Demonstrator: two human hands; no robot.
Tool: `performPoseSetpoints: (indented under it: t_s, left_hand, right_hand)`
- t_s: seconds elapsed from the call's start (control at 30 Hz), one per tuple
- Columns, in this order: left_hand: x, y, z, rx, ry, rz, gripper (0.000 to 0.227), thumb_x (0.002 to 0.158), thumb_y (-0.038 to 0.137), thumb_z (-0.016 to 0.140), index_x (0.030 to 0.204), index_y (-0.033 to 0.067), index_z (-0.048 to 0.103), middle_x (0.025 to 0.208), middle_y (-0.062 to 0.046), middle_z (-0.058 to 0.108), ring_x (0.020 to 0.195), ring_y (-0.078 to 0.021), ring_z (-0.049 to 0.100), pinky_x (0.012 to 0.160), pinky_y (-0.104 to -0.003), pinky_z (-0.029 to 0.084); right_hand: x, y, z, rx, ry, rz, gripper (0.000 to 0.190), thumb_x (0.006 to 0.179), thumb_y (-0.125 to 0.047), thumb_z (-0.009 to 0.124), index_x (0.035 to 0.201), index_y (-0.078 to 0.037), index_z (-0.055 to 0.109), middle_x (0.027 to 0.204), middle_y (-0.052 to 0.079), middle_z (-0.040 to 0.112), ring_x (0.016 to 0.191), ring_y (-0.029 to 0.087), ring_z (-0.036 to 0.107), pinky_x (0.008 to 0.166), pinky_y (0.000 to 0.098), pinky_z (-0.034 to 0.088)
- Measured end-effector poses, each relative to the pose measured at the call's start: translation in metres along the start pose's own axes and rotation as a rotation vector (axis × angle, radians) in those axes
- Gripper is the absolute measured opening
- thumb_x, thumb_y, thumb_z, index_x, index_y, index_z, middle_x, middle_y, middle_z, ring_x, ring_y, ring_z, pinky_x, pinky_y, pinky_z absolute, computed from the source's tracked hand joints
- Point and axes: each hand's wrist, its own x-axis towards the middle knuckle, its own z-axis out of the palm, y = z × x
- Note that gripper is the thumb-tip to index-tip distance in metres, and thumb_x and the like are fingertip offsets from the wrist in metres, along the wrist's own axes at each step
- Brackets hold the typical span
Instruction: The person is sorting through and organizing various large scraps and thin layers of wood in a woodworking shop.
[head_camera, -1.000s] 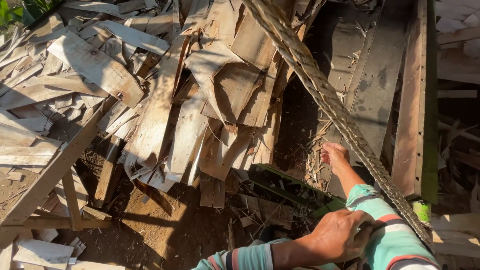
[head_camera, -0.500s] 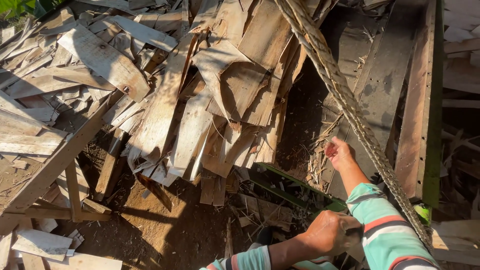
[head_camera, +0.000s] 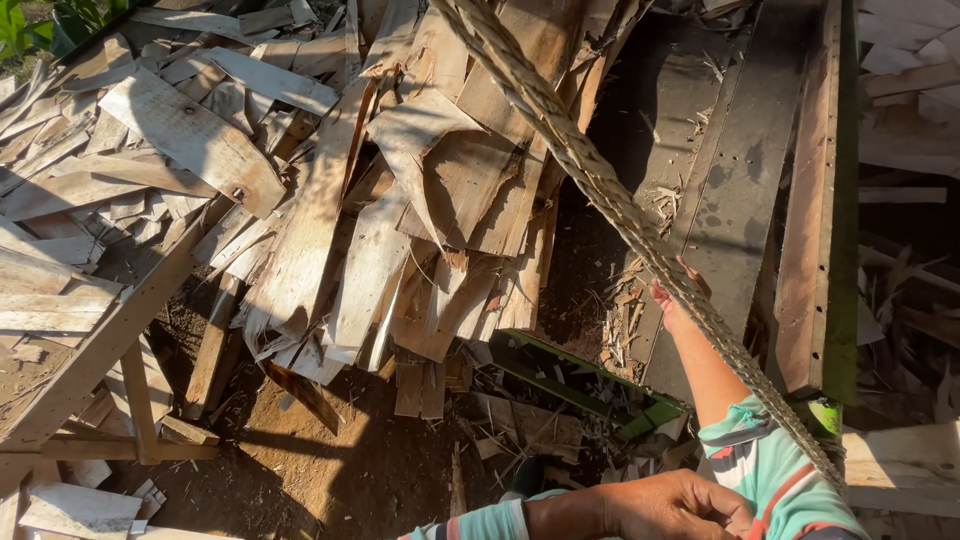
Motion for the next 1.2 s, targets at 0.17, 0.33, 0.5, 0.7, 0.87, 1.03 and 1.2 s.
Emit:
performPoseSetpoints:
  t_s: [0.17,0.33,0.5,0.7,0.87,1.03,1.2]
  left_hand:
    - [0.003,0.01,-0.019,0.105,-0.1,-0.036,0.024,0.112,0.021,0.067,0.117,-0.0019,0.062,0.098,-0.001,0.069,0.09,-0.0055,0.061,0.076,-0.026,0.049]
    - [-0.052,0.082,-0.072,0.871,0.667,0.024,0.039,0.095,0.016,0.072,0.13,0.0008,0.061,0.101,-0.014,0.077,0.089,-0.0194,0.074,0.082,-0.033,0.061]
    - [-0.136,0.118,-0.229,0.85,1.424,0.232,0.05,0.098,0.031,0.066,0.136,0.001,0.055,0.122,-0.021,0.072,0.105,-0.0281,0.073,0.087,-0.041,0.062]
    - [-0.196,0.187,-0.379,1.063,1.73,0.286,0.063,0.095,0.045,0.07,0.129,-0.0051,0.053,0.112,-0.027,0.071,0.093,-0.0359,0.073,0.082,-0.049,0.059]
    - [-0.209,0.216,-0.409,0.678,1.637,0.073,0.063,0.094,0.049,0.071,0.096,-0.0134,0.059,0.079,-0.026,0.07,0.068,-0.0429,0.071,0.062,-0.056,0.061]
    - [-0.207,0.199,-0.49,1.245,1.616,-0.025,0.037,0.087,0.036,0.079,0.086,-0.0004,0.072,0.074,-0.019,0.071,0.058,-0.0246,0.067,0.053,-0.043,0.053]
    - [-0.226,0.274,-0.377,0.495,1.568,0.223,0.03,0.097,0.026,0.068,0.1,-0.0041,0.065,0.082,-0.024,0.073,0.052,-0.0219,0.063,0.043,-0.038,0.05]
  right_hand:
    - [-0.084,0.021,0.032,-0.467,-0.144,-0.135,0.025,0.094,-0.021,0.071,0.111,-0.003,0.069,0.09,0.007,0.072,0.069,0.012,0.065,0.059,0.0278,0.056]
    - [-0.103,0.088,0.027,-0.339,-0.229,0.082,0.031,0.096,-0.015,0.066,0.122,0.001,0.067,0.095,0.01,0.071,0.074,0.016,0.068,0.066,0.0293,0.059]
    - [-0.135,0.07,0.103,-0.426,-0.437,0.093,0.037,0.094,-0.014,0.067,0.128,0.001,0.063,0.1,0.012,0.073,0.082,0.017,0.071,0.073,0.0314,0.062]
    - [-0.09,0.095,0.235,-0.413,-0.469,-0.046,0.057,0.089,-0.018,0.074,0.139,0.0,0.054,0.111,0.014,0.071,0.094,0.018,0.068,0.085,0.0316,0.059]
    - [-0.019,0.173,0.293,-0.449,-0.382,-0.075,0.072,0.087,-0.016,0.075,0.149,-0.002,0.041,0.121,0.012,0.065,0.097,0.019,0.058,0.085,0.0317,0.053]
    - [0.078,0.244,0.297,-0.638,-0.172,-0.105,0.063,0.096,-0.024,0.074,0.145,-0.004,0.041,0.136,0.019,0.051,0.113,0.02,0.052,0.088,0.0362,0.045]
    - [0.069,0.216,0.32,-0.484,-0.182,0.098,0.045,0.092,-0.024,0.074,0.123,-0.001,0.051,0.119,0.026,0.059,0.093,0.032,0.065,0.068,0.044,0.058]
